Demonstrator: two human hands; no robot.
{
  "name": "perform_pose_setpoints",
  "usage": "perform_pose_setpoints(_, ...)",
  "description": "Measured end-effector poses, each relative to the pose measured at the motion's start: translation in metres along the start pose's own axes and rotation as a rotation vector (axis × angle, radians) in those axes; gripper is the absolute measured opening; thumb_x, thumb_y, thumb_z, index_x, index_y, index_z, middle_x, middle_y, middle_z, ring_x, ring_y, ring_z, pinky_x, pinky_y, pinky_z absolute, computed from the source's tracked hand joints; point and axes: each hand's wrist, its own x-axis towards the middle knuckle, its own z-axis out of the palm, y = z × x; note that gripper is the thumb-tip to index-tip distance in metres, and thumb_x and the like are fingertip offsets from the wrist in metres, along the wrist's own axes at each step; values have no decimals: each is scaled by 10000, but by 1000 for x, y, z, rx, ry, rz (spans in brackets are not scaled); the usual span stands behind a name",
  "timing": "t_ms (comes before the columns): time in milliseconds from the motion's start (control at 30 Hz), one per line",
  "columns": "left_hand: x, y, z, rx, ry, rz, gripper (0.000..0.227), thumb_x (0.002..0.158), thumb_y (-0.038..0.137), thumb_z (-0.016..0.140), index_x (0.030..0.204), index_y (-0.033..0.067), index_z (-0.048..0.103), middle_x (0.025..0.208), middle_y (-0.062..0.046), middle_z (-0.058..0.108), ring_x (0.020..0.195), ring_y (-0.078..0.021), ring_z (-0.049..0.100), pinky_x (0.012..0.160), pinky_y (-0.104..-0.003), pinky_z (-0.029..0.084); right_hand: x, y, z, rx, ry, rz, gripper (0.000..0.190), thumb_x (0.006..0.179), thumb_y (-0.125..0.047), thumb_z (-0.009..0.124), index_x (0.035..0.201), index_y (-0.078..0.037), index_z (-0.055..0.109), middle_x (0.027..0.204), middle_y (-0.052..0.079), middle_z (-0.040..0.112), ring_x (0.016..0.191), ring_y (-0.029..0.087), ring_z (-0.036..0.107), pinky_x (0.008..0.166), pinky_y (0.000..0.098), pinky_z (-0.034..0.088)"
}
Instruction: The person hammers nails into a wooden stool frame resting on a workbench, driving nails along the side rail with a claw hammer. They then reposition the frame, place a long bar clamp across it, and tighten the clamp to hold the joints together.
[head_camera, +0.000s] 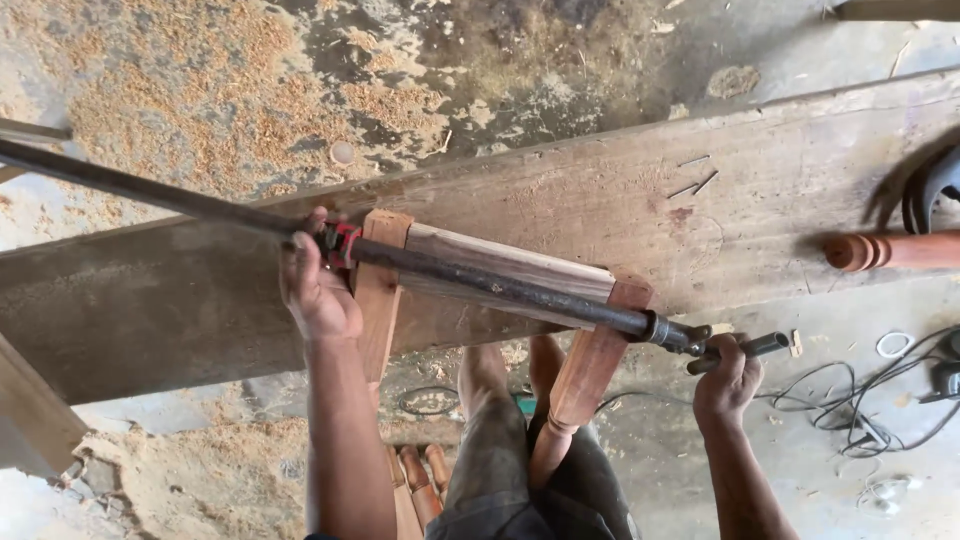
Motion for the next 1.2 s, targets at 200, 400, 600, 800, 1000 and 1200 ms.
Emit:
perform_pose_setpoints(200,24,-7,8,-385,222,-103,241,897,227,666,1063,53,648,983,-117,734,966,-263,705,934,-472,600,10,6,1,8,-38,-72,234,1024,-197,495,880,-35,583,794,57,590,679,156,565,690,298,462)
perform_pose_setpoints(400,29,-7,5,-347,231,-198,168,994,232,674,928,93,604,866,-47,659,856,-235,674,983,-513,583,14,4,1,-76,-56,-110,216,1027,-173,472,891,-49,585,884,29,603,838,127,528,821,294,431)
perform_pose_setpoints(600,30,-7,12,-314,180,-153,200,1045,276,666,958,107,602,905,-48,648,924,-257,686,1072,-501,552,15,2,0,-77,-68,-123,249,1085,-191,461,944,-34,593,899,44,597,837,125,514,808,295,419)
perform_pose_setpoints(800,33,-10,14,-353,36,-58,185,1027,269,679,1029,120,570,955,-37,629,964,-224,622,1055,-460,522,21,12,1,-11,-48,-71,238,1083,-189,459,949,-30,575,856,65,592,734,137,544,691,307,459)
perform_pose_setpoints(1000,36,-14,10,-403,80,-91,185,1014,263,675,1052,114,572,926,-50,619,938,-246,613,1054,-481,511,22,16,0,98,-35,-41,188,1065,-153,477,960,-41,585,846,49,552,723,151,517,673,306,430)
perform_pose_setpoints(1200,38,-11,17,-359,37,-70,180,1005,265,671,1043,124,566,939,-49,615,944,-237,607,1059,-483,497,17,-3,11,158,-25,-38,189,1053,-162,472,892,-80,526,837,53,574,644,161,511,583,315,439)
